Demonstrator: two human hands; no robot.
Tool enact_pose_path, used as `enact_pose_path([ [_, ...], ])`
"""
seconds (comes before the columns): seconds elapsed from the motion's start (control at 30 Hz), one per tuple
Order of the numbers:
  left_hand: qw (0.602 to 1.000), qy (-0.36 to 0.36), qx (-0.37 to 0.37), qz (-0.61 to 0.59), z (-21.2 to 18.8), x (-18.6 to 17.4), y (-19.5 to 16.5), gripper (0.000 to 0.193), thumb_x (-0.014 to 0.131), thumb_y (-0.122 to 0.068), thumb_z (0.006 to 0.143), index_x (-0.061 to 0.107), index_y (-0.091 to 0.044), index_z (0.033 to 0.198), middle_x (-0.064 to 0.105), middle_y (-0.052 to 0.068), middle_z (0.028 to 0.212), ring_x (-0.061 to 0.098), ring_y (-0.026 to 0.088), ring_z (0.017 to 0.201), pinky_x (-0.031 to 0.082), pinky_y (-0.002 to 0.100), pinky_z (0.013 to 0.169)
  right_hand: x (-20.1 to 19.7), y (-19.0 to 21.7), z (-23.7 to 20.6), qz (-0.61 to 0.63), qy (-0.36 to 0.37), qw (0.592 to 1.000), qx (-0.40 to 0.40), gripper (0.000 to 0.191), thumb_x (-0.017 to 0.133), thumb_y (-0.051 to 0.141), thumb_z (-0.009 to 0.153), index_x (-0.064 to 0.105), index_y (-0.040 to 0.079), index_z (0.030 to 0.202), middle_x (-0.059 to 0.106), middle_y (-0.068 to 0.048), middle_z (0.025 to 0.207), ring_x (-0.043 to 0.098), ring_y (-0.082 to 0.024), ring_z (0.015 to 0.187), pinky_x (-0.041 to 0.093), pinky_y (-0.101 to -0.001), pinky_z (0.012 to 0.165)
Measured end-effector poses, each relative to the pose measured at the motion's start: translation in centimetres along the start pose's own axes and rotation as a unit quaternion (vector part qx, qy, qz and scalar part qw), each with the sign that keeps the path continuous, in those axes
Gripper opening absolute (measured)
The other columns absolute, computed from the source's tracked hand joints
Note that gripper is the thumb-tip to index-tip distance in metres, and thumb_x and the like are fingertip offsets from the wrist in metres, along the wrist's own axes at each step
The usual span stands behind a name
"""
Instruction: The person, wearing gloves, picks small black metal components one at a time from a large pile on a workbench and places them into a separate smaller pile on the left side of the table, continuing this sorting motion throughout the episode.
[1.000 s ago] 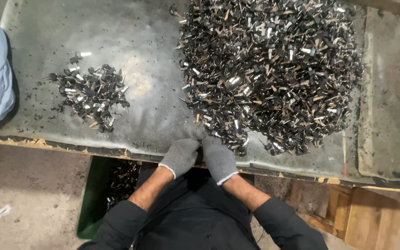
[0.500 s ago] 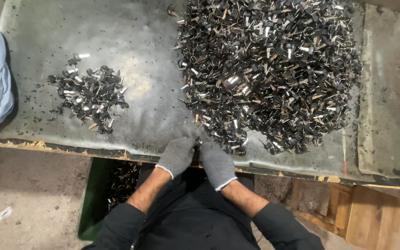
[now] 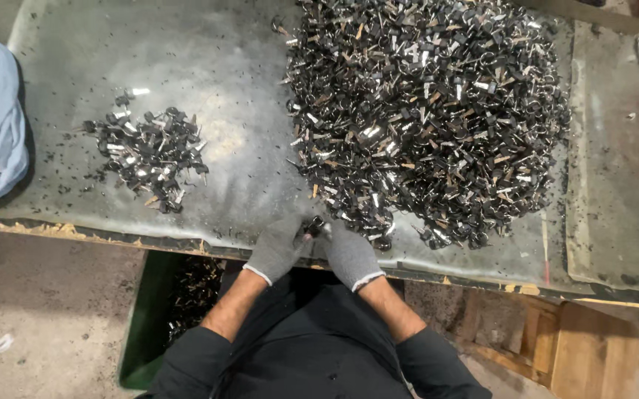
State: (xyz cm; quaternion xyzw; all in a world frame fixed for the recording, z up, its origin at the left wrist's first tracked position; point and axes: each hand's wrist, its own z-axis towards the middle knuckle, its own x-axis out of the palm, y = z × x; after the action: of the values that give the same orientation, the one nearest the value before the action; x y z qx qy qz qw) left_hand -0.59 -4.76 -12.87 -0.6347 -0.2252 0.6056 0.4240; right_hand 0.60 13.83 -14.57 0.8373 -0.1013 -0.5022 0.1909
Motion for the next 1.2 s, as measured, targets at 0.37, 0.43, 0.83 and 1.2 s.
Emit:
enact_pose_path([
  [0.37,0.979,-0.031,0.109,0.172,0.4,1.5,0.7,0.010,0.065,-0.006,0.082,0.065,-0.005,0.092,0.066,0.017,0.083,0.066,0.038,0.079,0.053,0.051,0.073,2.0,0.8,0.6,-0.090,-0.077,0.993,-0.011,0.074,0.053,0.011,0.093,0.026,0.013,0.163,0.072,-0.021,0.102,0.074,-0.038,0.081,0.061,-0.0500,0.064],
  [0.43,0.981,-0.029,0.110,0.155,0.3,1.6,0.8,0.010,0.064,-0.005,0.084,0.066,-0.006,0.094,0.066,0.015,0.084,0.066,0.037,0.080,0.053,0.050,0.074,1.9,0.3,1.2,-0.098,-0.086,0.991,-0.034,0.047,0.053,0.016,0.103,0.037,0.011,0.148,0.074,-0.018,0.104,0.076,-0.034,0.085,0.061,-0.0477,0.067],
  [0.83,0.985,-0.034,0.089,0.144,0.5,2.0,1.3,0.011,0.064,-0.006,0.082,0.064,-0.005,0.093,0.065,0.017,0.083,0.064,0.039,0.079,0.052,0.051,0.073,0.0,2.2,0.4,-0.037,-0.033,0.999,-0.008,0.079,0.056,0.014,0.096,0.013,0.003,0.161,0.071,-0.025,0.100,0.074,-0.038,0.076,0.060,-0.0495,0.067],
  [1.2,0.979,-0.034,0.104,0.172,0.2,2.5,1.2,0.012,0.063,-0.005,0.085,0.067,-0.006,0.096,0.065,0.015,0.083,0.064,0.038,0.080,0.052,0.049,0.073,2.7,-0.1,1.2,-0.109,-0.098,0.989,-0.028,0.051,0.055,0.007,0.091,0.044,-0.004,0.140,0.072,-0.025,0.095,0.075,-0.038,0.080,0.062,-0.0470,0.065],
])
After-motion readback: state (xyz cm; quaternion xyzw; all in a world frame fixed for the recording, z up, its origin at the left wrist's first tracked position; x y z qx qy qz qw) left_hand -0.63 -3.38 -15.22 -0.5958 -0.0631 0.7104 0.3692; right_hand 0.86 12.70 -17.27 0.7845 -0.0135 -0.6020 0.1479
